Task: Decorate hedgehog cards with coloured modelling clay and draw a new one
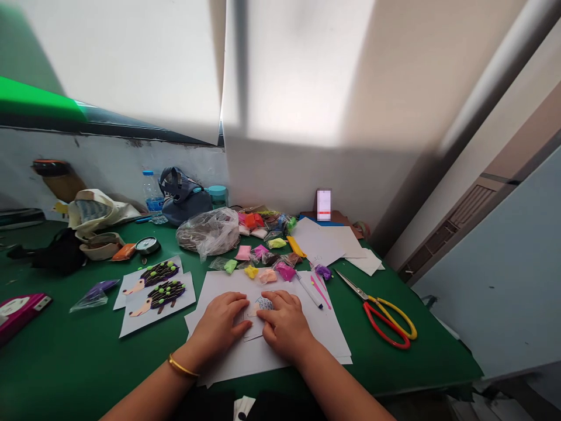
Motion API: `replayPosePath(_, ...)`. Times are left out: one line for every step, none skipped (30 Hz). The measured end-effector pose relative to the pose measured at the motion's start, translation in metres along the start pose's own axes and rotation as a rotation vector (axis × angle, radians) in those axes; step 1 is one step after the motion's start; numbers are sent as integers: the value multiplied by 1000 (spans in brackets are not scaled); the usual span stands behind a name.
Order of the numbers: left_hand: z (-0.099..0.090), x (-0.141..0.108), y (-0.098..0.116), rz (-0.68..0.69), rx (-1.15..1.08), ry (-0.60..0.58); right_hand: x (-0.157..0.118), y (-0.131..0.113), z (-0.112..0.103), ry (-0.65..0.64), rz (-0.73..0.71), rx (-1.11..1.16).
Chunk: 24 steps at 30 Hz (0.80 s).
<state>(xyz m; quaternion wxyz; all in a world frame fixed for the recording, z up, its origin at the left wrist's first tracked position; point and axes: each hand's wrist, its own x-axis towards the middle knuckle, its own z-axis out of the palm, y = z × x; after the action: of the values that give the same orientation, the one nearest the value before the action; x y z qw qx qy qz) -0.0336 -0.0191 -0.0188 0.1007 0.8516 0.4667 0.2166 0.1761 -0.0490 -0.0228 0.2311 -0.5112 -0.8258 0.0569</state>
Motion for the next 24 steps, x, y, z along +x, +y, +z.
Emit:
replayPosePath(0,0,0,0,-1,3,0,0,0,-5,-2,2)
replayPosePath(0,0,-1,0,-2,7,0,0,0,-6,-3,6)
replayPosePath(0,0,-1,1,-3,10,1,0,0,-3,0,11)
replayPosePath(0,0,-1,4,-3,12,1,0,0,5,8,16)
replayPosePath(0,0,-1,6,-3,12,1,0,-1,14,19,21)
replayPosePath(0,0,-1,8,-1,10,1,0,-1,23,30,25)
replayPosePath(0,0,-1,8,1,7,2,1,-1,27,37,28)
replayPosePath(0,0,-1,7,3,2,2,1,-1,25,39,29)
replayPosePath(0,0,-1,5,4,-1,2,1,-1,19,36,28)
replayPosePath(-1,0,0,2,5,-3,2,1,-1,13,29,26)
replayPosePath(-1,0,0,0,6,-3,2,1,0,5,23,23)
replayPosePath(-1,0,0,-1,5,-1,2,1,1,1,21,22)
replayPosePath(-1,0,1,-1,4,1,2,1,1,-3,21,23)
replayPosePath(-1,0,1,-1,4,4,2,1,2,-6,23,26)
replayPosePath(-2,0,1,1,4,5,2,1,2,-7,30,31)
replayPosePath(-2,-1,1,3,3,6,2,1,1,-6,41,37)
replayPosePath(-2,-1,1,4,4,7,2,2,1,-3,55,44)
replayPosePath(-2,-1,1,5,3,8,2,2,1,1,67,51)
replayPosePath(-1,-1,0,5,2,8,2,3,0,2,76,56)
replayPosePath(-1,-1,0,5,1,10,3,3,0,0,79,58)
replayPosePath(-1,0,0,4,-1,12,3,3,-1,-6,75,58)
replayPosePath(0,0,-1,3,-3,14,3,2,-1,-16,67,56)
replayPosePath(0,0,-1,3,-4,14,3,2,0,-24,60,53)
replayPosePath(1,0,-1,3,-5,15,3,1,0,-31,54,49)
